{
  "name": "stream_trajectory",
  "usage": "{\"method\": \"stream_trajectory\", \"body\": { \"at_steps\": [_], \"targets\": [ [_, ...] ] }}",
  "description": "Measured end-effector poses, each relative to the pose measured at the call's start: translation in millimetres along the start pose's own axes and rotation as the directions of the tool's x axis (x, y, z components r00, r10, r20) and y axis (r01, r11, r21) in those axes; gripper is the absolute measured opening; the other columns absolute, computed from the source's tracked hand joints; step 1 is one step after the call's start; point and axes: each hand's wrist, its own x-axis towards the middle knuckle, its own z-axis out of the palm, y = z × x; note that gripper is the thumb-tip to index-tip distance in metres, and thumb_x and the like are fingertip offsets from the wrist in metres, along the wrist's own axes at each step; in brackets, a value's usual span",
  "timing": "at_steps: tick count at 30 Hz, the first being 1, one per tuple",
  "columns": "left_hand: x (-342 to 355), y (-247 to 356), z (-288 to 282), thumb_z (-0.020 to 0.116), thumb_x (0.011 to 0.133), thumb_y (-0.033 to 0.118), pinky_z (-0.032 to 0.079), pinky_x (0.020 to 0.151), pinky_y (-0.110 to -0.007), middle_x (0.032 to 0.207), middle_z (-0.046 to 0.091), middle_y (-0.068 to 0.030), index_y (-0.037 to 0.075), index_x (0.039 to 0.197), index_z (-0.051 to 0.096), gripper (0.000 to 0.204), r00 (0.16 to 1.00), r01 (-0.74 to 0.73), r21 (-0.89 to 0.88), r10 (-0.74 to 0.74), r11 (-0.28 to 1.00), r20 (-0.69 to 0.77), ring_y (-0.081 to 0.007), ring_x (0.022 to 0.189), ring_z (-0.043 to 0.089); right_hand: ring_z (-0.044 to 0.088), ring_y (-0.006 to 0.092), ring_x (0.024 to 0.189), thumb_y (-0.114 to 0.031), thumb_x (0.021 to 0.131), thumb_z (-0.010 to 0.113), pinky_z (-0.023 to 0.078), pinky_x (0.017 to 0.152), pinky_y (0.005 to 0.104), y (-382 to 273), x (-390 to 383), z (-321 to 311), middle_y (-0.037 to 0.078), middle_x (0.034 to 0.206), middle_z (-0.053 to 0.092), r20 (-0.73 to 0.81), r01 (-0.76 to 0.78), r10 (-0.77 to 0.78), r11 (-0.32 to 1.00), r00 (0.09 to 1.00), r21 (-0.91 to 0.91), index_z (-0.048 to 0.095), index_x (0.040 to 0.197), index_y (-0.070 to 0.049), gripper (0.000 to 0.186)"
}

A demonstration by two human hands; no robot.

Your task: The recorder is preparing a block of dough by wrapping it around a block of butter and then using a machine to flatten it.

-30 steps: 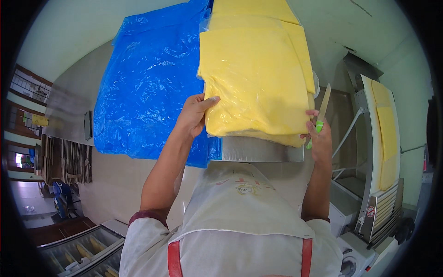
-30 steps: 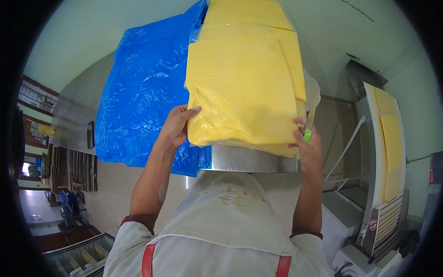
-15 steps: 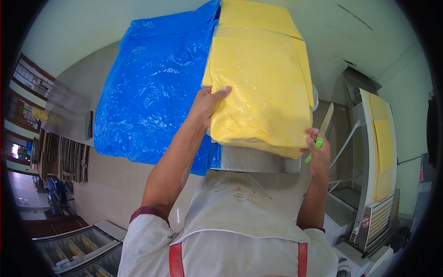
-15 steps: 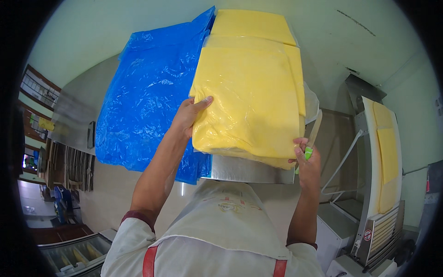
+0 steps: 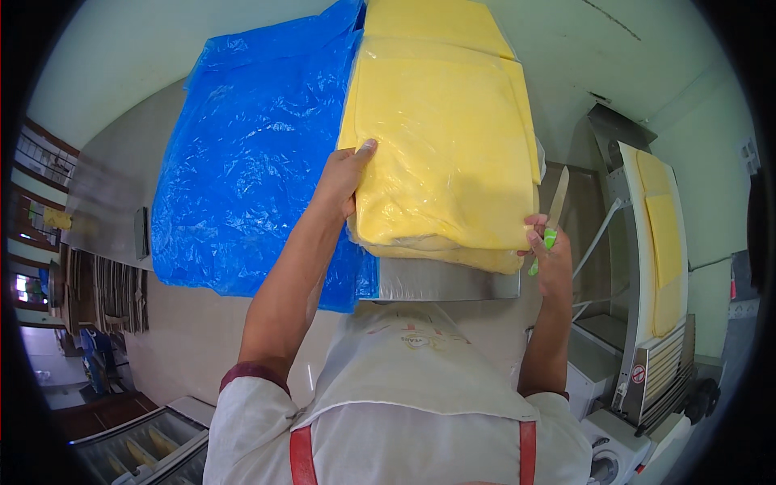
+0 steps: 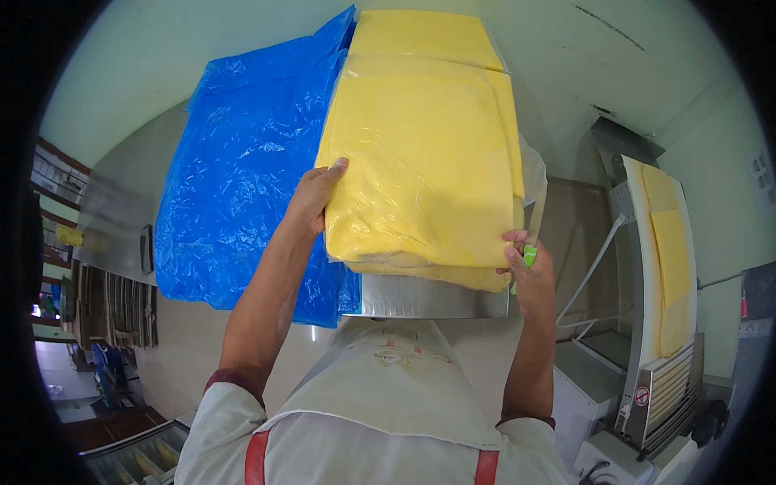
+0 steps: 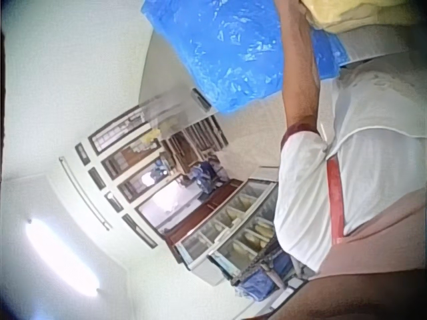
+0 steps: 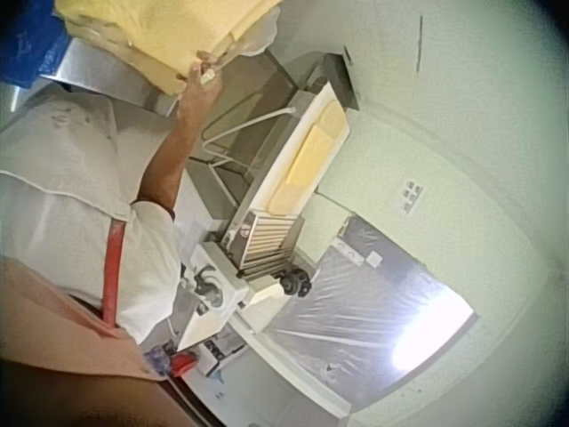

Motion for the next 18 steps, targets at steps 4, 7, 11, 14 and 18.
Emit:
{"method": "stream_trajectory", "body": {
  "at_steps": [4,7,11,14,18],
  "targets": [
    [-24,3,-7,0.056,0.096,0.020,0.054,0.087,-0.041,0.120,0.059,-0.0236,-0.013,0.129,0.042,0.048,0.985,0.040,-0.025,-0.035,0.999,0.171,-0.0276,0.105,0.063,0.056,0.0111,0.081,-0.009,0.093,0.059,0.054,0.067,0.0288,2,0,-2,0.002,0.090,0.055,-0.019,-0.002,0.003,1.000,1.000,0.030,0.061,0.107,-0.004,0.015],
    [-62,-7,-8,0.062,0.093,0.015,0.051,0.092,-0.040,0.126,0.056,-0.0199,-0.006,0.137,0.037,0.055,0.975,-0.012,0.080,-0.006,0.997,0.221,-0.0260,0.114,0.059,0.057,0.0118,0.081,-0.009,0.093,0.059,0.054,0.067,0.0287,3,0,0,0.003,0.092,0.058,-0.035,-0.004,0.005,0.999,0.999,0.035,0.061,0.107,-0.004,0.015],
    [-77,-18,-12,0.069,0.085,0.004,0.051,0.092,-0.038,0.128,0.057,-0.0173,0.001,0.143,0.031,0.070,0.983,-0.067,0.150,0.040,0.986,0.180,-0.0253,0.114,0.059,0.057,0.0123,0.080,-0.014,0.092,0.061,0.053,0.067,0.0289,5,-1,2,0.003,0.091,0.057,-0.040,0.013,-0.011,0.999,0.999,0.037,0.061,0.107,-0.003,0.018],
    [-71,-16,-16,0.068,0.084,0.001,0.051,0.094,-0.040,0.127,0.057,-0.0194,0.001,0.144,0.031,0.071,0.982,-0.082,0.155,0.052,0.984,0.184,-0.0268,0.113,0.061,0.057,0.0121,0.078,-0.018,0.091,0.064,0.051,0.068,0.0290,5,-2,4,0.002,0.089,0.056,-0.032,0.025,-0.024,0.999,0.999,0.034,0.060,0.107,-0.003,0.022],
    [-67,-19,-23,0.068,0.086,0.007,0.053,0.091,-0.038,0.127,0.057,-0.0188,-0.002,0.142,0.035,0.065,0.980,-0.078,0.098,0.058,0.992,0.189,-0.0259,0.112,0.062,0.057,0.0108,0.080,-0.008,0.093,0.059,0.050,0.069,0.0250,5,-2,2,0.003,0.092,0.059,0.000,-0.010,0.010,0.998,1.000,0.064,0.060,0.108,-0.002,0.017]
  ]
}}
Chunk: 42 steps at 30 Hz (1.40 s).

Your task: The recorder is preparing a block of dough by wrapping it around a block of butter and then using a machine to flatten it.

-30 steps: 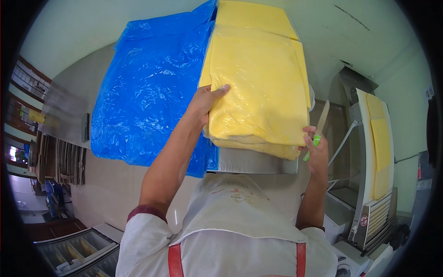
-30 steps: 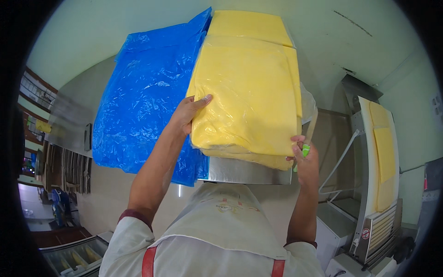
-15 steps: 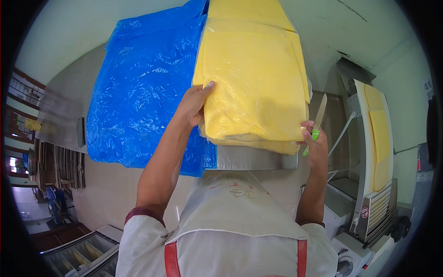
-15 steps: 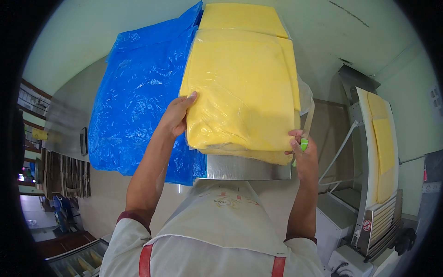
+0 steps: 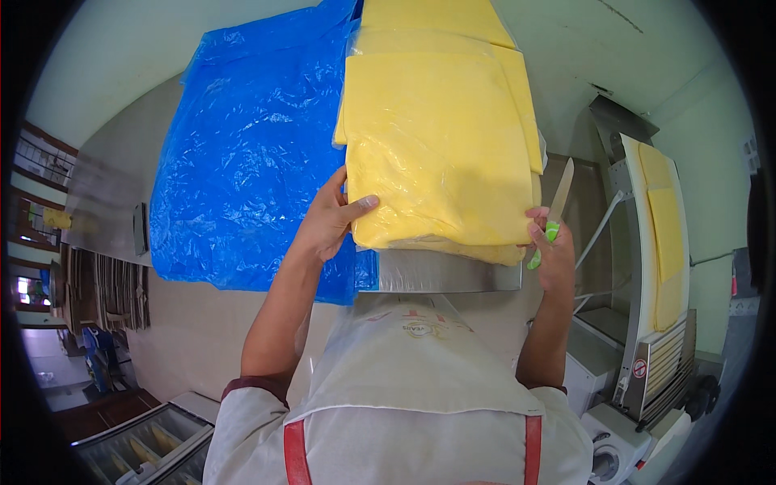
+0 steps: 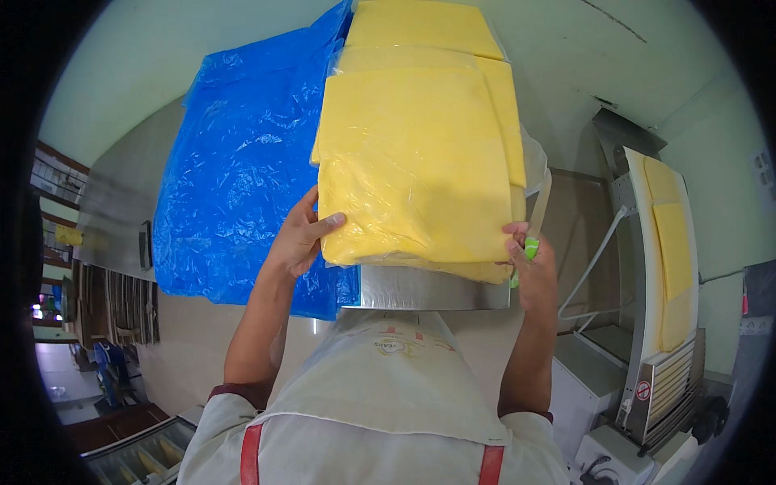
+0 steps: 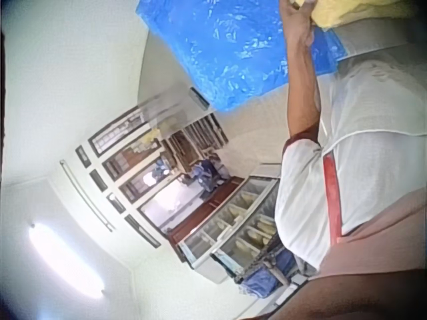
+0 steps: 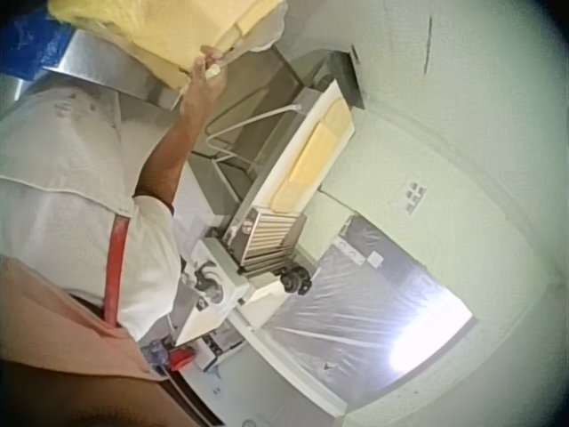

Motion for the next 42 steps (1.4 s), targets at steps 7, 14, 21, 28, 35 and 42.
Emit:
{"method": "stream_trajectory", "body": {
  "at_steps": [7,14,21,28,35,42],
  "targets": [
    [-22,-40,1,0.046,0.094,0.055,0.033,0.111,-0.046,0.139,0.049,-0.0193,0.000,0.139,0.041,0.071,0.975,-0.015,-0.813,0.190,0.582,0.117,-0.0302,0.130,0.046,0.054,0.0101,0.078,-0.009,0.087,0.064,0.044,0.069,0.0254,-26,56,-8,0.002,0.088,0.059,0.292,-0.077,-0.002,0.962,0.957,0.260,0.059,0.112,-0.001,0.027],
    [-40,-73,56,0.068,0.089,0.025,0.039,0.107,-0.042,0.144,0.043,-0.0103,0.008,0.138,0.042,0.057,0.945,-0.323,-0.575,0.218,0.752,-0.246,-0.0235,0.130,0.043,0.056,0.0127,0.083,-0.010,0.084,0.068,0.046,0.075,0.0264,-24,11,49,0.003,0.092,0.059,0.091,-0.030,0.009,0.972,0.996,0.231,0.063,0.107,0.001,0.026],
    [-51,-33,47,0.068,0.088,0.007,0.053,0.086,-0.035,0.114,0.065,-0.0114,-0.001,0.123,0.054,0.039,0.973,-0.141,-0.267,0.083,0.953,-0.217,-0.0208,0.101,0.065,0.056,0.0126,0.085,-0.016,0.086,0.070,0.046,0.075,0.0268,11,-64,63,0.004,0.092,0.059,-0.087,0.062,-0.052,0.992,0.995,0.113,0.061,0.107,0.001,0.028],
    [8,-12,-4,0.060,0.093,0.010,0.057,0.077,-0.032,0.102,0.068,-0.0168,-0.008,0.114,0.058,0.028,0.975,-0.073,-0.265,0.013,0.961,-0.220,-0.0205,0.086,0.069,0.056,0.0111,0.079,-0.007,0.094,0.058,0.045,0.068,0.0246,6,-91,110,0.004,0.090,0.058,0.115,-0.071,0.030,0.924,0.993,0.376,0.054,0.113,0.000,0.021],
    [16,-9,-7,0.060,0.092,0.010,0.055,0.063,-0.031,0.091,0.069,-0.0141,-0.006,0.105,0.064,0.021,0.940,-0.147,-0.243,0.059,0.959,-0.335,-0.0169,0.071,0.068,0.053,0.0107,0.074,0.000,0.091,0.060,0.045,0.067,0.0260,32,-57,92,0.003,0.087,0.056,-0.138,-0.015,0.098,0.863,0.986,0.504,0.052,0.115,-0.003,0.026],
    [32,-3,-9,0.063,0.092,0.013,0.054,0.061,-0.030,0.087,0.069,-0.0127,-0.006,0.103,0.063,0.022,0.911,-0.188,-0.191,0.098,0.963,-0.400,-0.0149,0.069,0.066,0.053,0.0110,0.072,-0.002,0.090,0.062,0.044,0.063,0.0261,30,-65,105,0.003,0.085,0.055,-0.234,0.006,0.126,0.869,0.964,0.496,0.053,0.112,-0.002,0.023]
  ]
}}
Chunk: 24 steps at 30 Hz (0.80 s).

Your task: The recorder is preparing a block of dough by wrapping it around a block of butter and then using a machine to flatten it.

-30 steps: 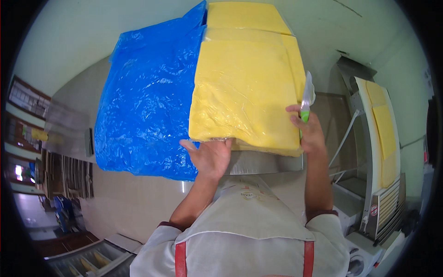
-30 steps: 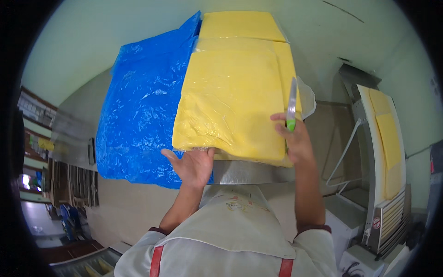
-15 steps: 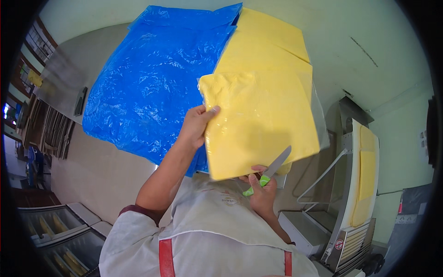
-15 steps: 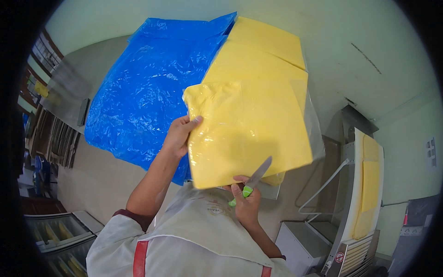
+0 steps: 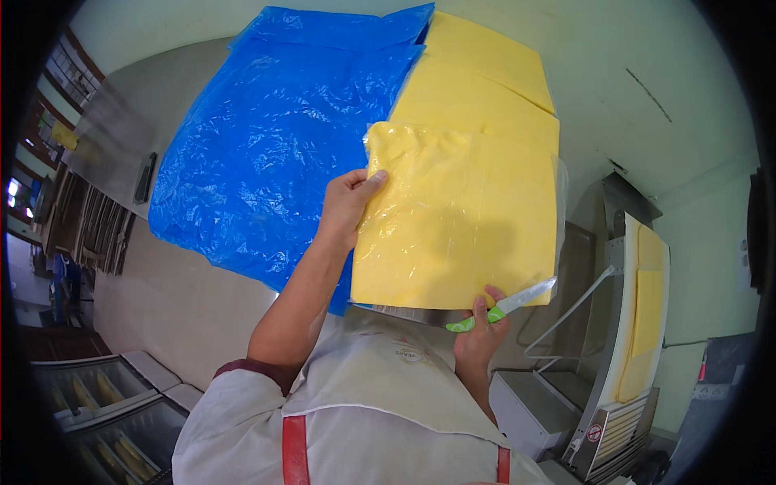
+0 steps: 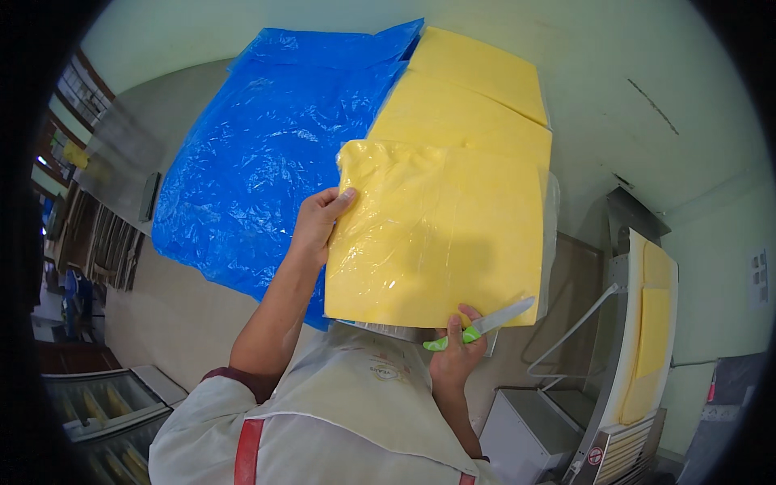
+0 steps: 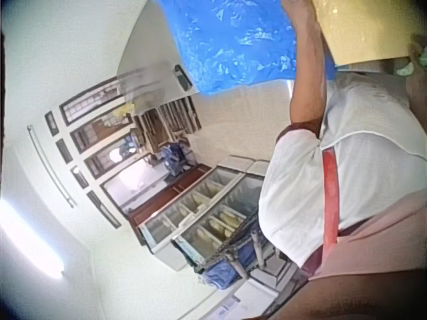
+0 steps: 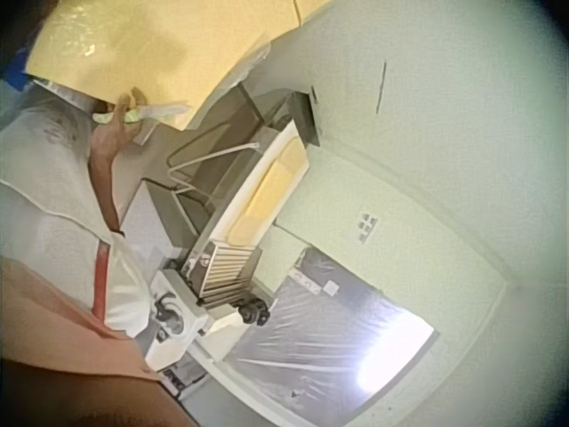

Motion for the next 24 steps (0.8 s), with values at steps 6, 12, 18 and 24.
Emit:
{"method": "stream_trajectory", "body": {
  "at_steps": [6,12,18,24],
  "targets": [
    [10,1,2,0.063,0.092,0.013,0.053,0.061,-0.030,0.086,0.068,-0.0128,-0.005,0.099,0.063,0.020,1.000,0.014,0.041,-0.014,0.999,0.019,-0.0156,0.070,0.066,0.061,0.0171,0.082,-0.006,0.092,0.063,0.053,0.074,0.0301,8,-1,-8,0.010,0.094,0.060,0.026,0.044,-0.043,0.998,0.999,-0.033,0.052,0.110,0.002,0.022],
    [24,9,-2,0.060,0.094,0.017,0.054,0.067,-0.030,0.091,0.069,-0.0131,-0.004,0.101,0.063,0.022,0.982,0.125,-0.034,-0.119,0.992,0.147,-0.0166,0.073,0.067,0.060,0.0157,0.083,-0.004,0.092,0.061,0.052,0.072,0.0305,8,-10,-1,0.008,0.095,0.057,0.024,0.017,-0.016,0.998,1.000,-0.053,0.052,0.112,0.000,0.022],
    [30,7,8,0.060,0.094,0.015,0.053,0.065,-0.030,0.086,0.068,-0.0113,-0.003,0.100,0.064,0.019,0.998,0.039,0.045,-0.042,0.998,0.054,-0.0144,0.070,0.065,0.063,0.0197,0.087,-0.007,0.093,0.061,0.056,0.079,0.0342,11,-11,-1,0.013,0.098,0.059,0.017,0.035,-0.033,0.994,0.999,-0.103,0.052,0.112,0.004,0.024],
    [40,28,19,0.061,0.094,0.019,0.054,0.066,-0.031,0.095,0.067,-0.0127,-0.003,0.111,0.060,0.028,0.976,0.015,0.177,-0.053,0.984,0.211,-0.0157,0.076,0.066,0.066,0.0198,0.083,-0.009,0.091,0.063,0.057,0.073,0.0328,2,-11,17,0.013,0.095,0.062,0.082,0.000,0.004,0.999,0.997,-0.054,0.051,0.116,0.001,0.029]
  ]
}}
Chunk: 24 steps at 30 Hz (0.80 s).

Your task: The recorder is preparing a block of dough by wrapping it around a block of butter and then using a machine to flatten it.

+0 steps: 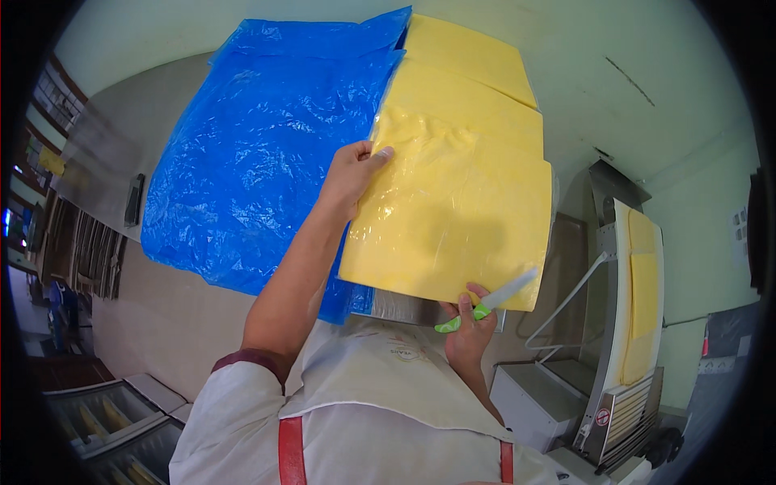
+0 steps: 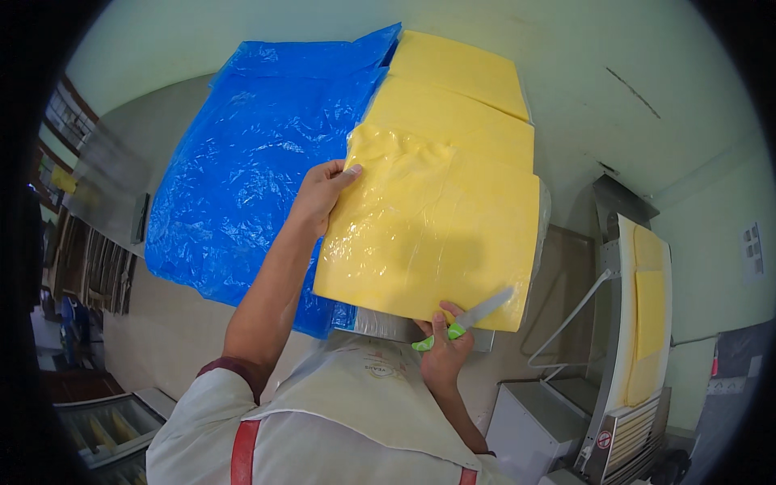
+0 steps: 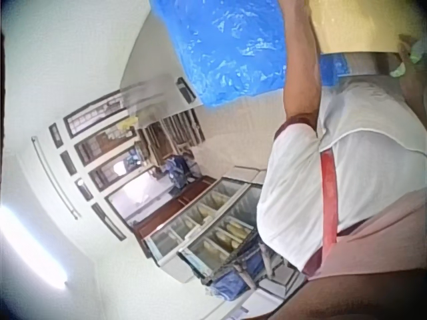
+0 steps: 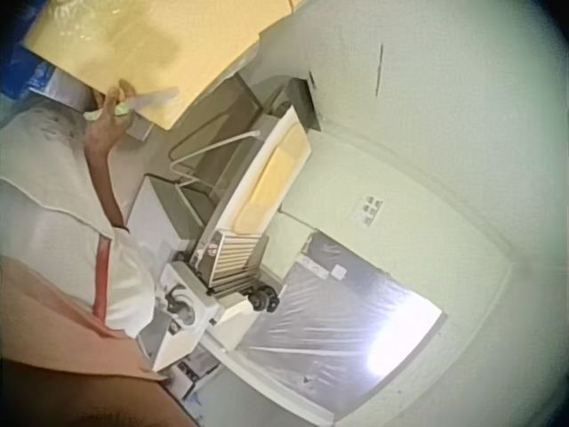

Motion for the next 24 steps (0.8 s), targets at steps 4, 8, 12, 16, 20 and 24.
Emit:
{"method": "stream_trajectory", "body": {
  "at_steps": [4,8,12,16,20,24],
  "targets": [
    [-45,-10,30,0.063,0.090,0.022,0.044,0.096,-0.042,0.131,0.046,-0.0258,-0.004,0.138,0.037,0.060,0.840,-0.356,0.759,0.542,0.546,0.004,-0.0289,0.116,0.053,0.067,0.0206,0.077,-0.007,0.094,0.058,0.058,0.071,0.0325,-39,7,-21,0.015,0.090,0.066,0.243,-0.185,0.239,0.957,0.940,-0.224,0.056,0.113,0.004,0.022],
    [-51,-33,46,0.058,0.090,0.029,0.020,0.115,-0.049,0.148,0.032,-0.0256,-0.004,0.144,0.030,0.069,0.740,-0.536,0.839,0.427,-0.091,0.519,-0.0369,0.140,0.029,0.068,0.0211,0.081,-0.005,0.093,0.054,0.056,0.075,0.0346,-90,36,-20,0.013,0.097,0.069,0.434,0.178,0.151,0.758,0.888,-0.627,0.061,0.116,0.002,0.026],
    [-30,-38,51,0.046,0.095,0.034,0.020,0.115,-0.049,0.151,0.029,-0.0224,-0.005,0.145,0.029,0.065,0.731,-0.518,0.839,0.423,-0.168,0.536,-0.0346,0.142,0.026,0.047,0.0321,0.127,0.002,0.082,0.050,0.036,0.108,0.0438,-100,121,49,0.021,0.134,0.052,0.768,0.732,-0.019,0.318,0.640,-0.602,0.050,0.133,0.001,0.050],
    [-26,-41,49,0.043,0.096,0.036,0.016,0.117,-0.047,0.151,0.030,-0.0221,-0.006,0.144,0.030,0.065,0.760,-0.512,0.845,0.378,-0.151,0.528,-0.0315,0.143,0.026,0.028,0.0298,0.142,0.001,0.082,0.047,0.020,0.117,0.0453,-83,156,76,0.018,0.150,0.036,0.834,0.823,0.164,0.146,0.528,-0.549,0.039,0.143,-0.002,0.061],
    [-26,-37,49,0.040,0.096,0.035,0.018,0.116,-0.048,0.151,0.030,-0.0240,-0.006,0.144,0.029,0.064,0.770,-0.495,0.846,0.350,-0.200,0.533,-0.0334,0.142,0.027,0.026,0.0281,0.143,0.000,0.083,0.047,0.018,0.118,0.0448,-78,171,79,0.016,0.152,0.033,0.843,0.855,0.206,0.044,0.498,-0.516,0.038,0.143,-0.002,0.061],
    [-21,-34,46,0.039,0.096,0.038,0.016,0.117,-0.047,0.151,0.030,-0.0232,-0.006,0.144,0.030,0.066,0.781,-0.487,0.849,0.333,-0.206,0.529,-0.0324,0.142,0.027,0.028,0.0262,0.143,-0.005,0.089,0.049,0.018,0.117,0.0457,-84,185,79,0.012,0.152,0.034,0.799,0.808,0.232,0.075,0.555,-0.584,0.039,0.144,-0.006,0.056]
  ]
}}
